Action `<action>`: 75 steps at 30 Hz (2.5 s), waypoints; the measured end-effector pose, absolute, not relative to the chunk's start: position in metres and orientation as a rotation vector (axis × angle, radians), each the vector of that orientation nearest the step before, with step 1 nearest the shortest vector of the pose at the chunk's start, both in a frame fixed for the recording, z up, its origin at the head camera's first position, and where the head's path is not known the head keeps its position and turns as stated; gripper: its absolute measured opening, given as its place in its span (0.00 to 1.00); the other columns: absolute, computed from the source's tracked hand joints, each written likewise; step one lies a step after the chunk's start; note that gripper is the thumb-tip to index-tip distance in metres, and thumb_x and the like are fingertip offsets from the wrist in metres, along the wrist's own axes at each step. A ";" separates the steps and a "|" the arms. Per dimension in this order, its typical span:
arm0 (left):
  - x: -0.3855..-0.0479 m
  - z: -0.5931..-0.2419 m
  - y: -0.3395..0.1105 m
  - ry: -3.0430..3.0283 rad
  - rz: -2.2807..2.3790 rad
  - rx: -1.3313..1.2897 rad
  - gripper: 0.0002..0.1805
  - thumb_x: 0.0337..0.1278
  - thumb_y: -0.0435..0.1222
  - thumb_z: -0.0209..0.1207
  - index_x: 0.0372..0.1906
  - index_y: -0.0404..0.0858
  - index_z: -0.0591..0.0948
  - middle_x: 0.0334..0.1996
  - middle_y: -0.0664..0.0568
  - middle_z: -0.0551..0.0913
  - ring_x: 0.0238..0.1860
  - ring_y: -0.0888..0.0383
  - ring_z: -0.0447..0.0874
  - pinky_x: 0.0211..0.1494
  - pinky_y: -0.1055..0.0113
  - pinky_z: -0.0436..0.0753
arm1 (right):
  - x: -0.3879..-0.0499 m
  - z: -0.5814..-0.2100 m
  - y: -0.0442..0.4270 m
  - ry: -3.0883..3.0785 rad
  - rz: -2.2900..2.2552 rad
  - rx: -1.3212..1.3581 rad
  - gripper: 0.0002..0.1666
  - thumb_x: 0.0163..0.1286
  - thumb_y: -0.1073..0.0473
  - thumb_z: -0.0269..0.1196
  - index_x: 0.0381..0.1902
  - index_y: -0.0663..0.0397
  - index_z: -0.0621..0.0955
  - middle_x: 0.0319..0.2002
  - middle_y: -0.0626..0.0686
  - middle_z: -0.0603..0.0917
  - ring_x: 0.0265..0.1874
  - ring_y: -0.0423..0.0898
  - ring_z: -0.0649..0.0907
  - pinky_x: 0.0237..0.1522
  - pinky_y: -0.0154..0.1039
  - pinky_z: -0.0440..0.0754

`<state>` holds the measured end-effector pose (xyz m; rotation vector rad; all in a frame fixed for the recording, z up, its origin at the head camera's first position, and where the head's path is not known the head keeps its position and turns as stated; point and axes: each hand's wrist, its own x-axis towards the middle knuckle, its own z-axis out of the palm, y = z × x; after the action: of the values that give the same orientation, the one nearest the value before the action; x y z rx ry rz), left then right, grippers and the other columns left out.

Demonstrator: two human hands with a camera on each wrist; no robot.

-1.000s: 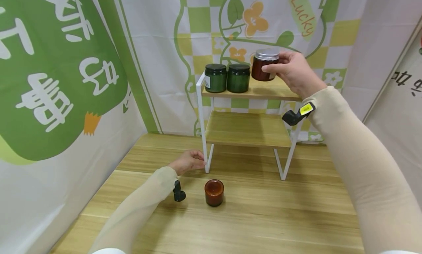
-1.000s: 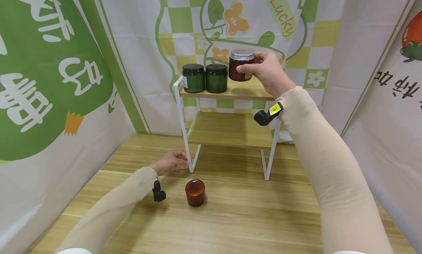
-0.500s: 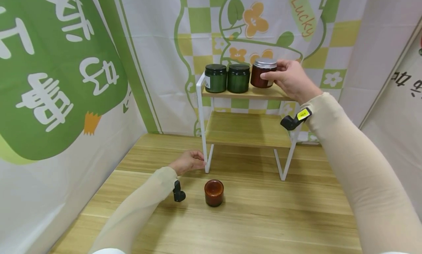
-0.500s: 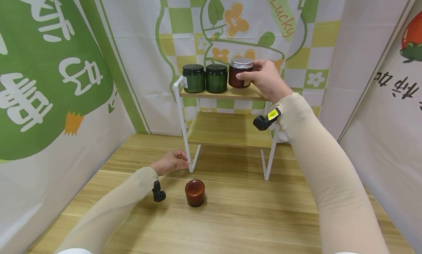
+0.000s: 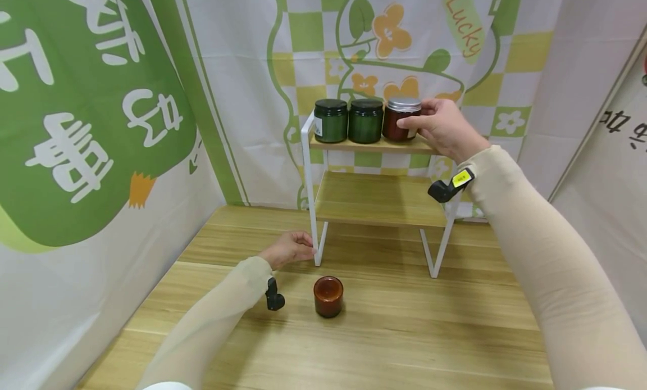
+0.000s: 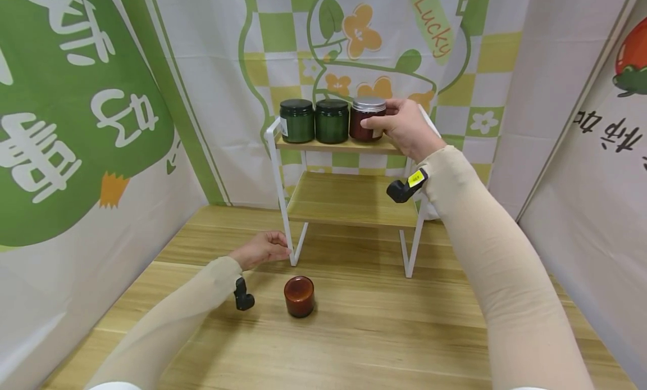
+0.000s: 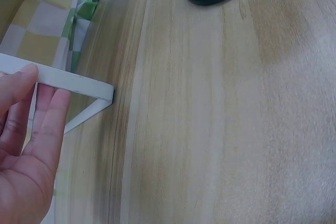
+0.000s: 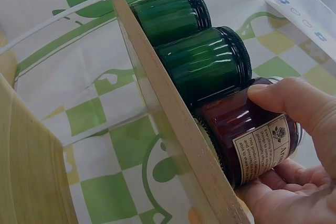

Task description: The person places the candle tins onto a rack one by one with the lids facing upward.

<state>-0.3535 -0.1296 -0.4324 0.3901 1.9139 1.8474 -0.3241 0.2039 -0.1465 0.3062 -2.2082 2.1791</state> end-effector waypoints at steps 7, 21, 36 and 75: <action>-0.354 -0.433 -0.129 1.906 1.854 0.383 0.08 0.61 0.20 0.55 0.37 0.35 0.73 0.35 0.51 0.78 0.45 0.52 0.82 0.56 0.63 0.84 | -0.322 -0.147 0.204 -2.272 2.127 0.289 0.40 0.60 0.70 0.67 0.69 0.66 0.64 0.55 0.55 0.74 0.49 0.41 0.77 0.37 0.22 0.81; -0.354 -0.432 -0.128 1.906 1.868 0.372 0.09 0.60 0.19 0.55 0.36 0.35 0.74 0.34 0.51 0.78 0.42 0.54 0.83 0.52 0.66 0.85 | -0.321 -0.144 0.205 -2.309 2.126 0.279 0.41 0.60 0.70 0.67 0.69 0.66 0.63 0.45 0.50 0.78 0.24 0.36 0.74 0.17 0.26 0.68; -0.354 -0.434 -0.129 1.897 1.864 0.394 0.08 0.61 0.20 0.55 0.37 0.35 0.73 0.34 0.51 0.77 0.43 0.53 0.82 0.52 0.67 0.85 | -0.324 -0.145 0.206 -2.287 2.169 0.330 0.40 0.61 0.72 0.66 0.68 0.70 0.62 0.47 0.52 0.76 0.30 0.35 0.76 0.22 0.24 0.72; -0.352 -0.430 -0.129 1.906 1.848 0.402 0.07 0.61 0.20 0.55 0.38 0.34 0.73 0.35 0.50 0.77 0.42 0.54 0.82 0.55 0.63 0.85 | -0.249 -0.166 0.205 -1.407 2.260 0.884 0.28 0.58 0.82 0.62 0.57 0.65 0.73 0.51 0.60 0.79 0.52 0.52 0.81 0.57 0.36 0.82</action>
<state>-0.3517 -0.1288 -0.4303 0.4024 1.9063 1.8475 -0.2489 0.2053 -0.1661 0.8835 -1.4073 2.2595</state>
